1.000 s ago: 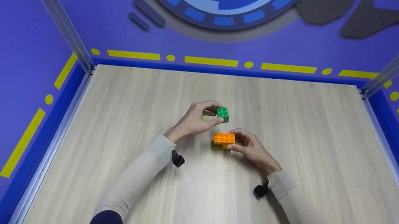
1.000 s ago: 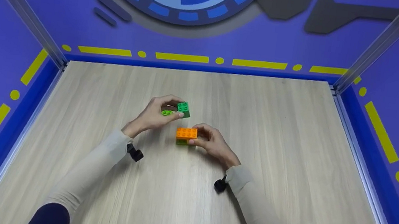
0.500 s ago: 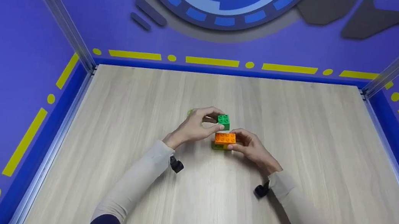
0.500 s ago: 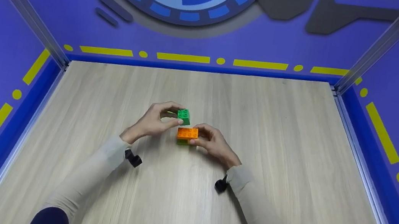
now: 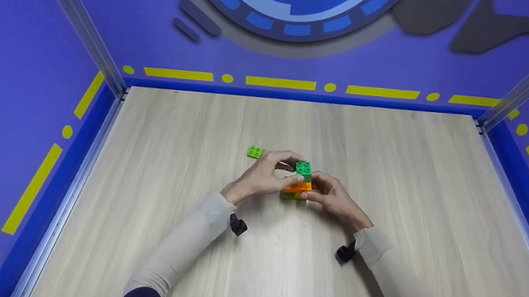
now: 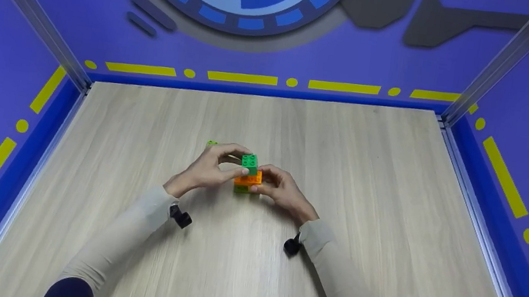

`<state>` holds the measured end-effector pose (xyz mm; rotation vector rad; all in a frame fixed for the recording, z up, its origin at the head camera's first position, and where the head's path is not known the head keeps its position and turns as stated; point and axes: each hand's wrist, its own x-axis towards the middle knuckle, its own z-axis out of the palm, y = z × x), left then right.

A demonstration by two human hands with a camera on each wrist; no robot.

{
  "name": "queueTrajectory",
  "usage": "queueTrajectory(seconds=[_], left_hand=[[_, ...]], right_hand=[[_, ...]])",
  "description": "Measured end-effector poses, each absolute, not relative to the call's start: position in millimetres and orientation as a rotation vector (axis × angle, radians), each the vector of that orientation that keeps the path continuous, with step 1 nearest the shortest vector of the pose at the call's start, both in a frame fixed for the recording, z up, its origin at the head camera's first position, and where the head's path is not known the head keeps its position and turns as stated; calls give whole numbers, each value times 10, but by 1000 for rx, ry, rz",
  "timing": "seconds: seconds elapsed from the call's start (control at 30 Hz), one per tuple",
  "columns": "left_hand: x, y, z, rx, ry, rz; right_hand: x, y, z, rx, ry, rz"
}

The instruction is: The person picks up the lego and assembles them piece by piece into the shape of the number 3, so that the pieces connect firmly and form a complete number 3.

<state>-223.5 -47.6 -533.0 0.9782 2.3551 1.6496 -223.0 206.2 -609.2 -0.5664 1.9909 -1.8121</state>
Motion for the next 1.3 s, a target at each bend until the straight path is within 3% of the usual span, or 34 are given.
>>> queueTrajectory(seconds=[1.3], left_hand=[[-2240, -400, -5508, 1037, 2368, 1583]], right_hand=[[-2237, 2076, -6083, -591, 1959, -1824]])
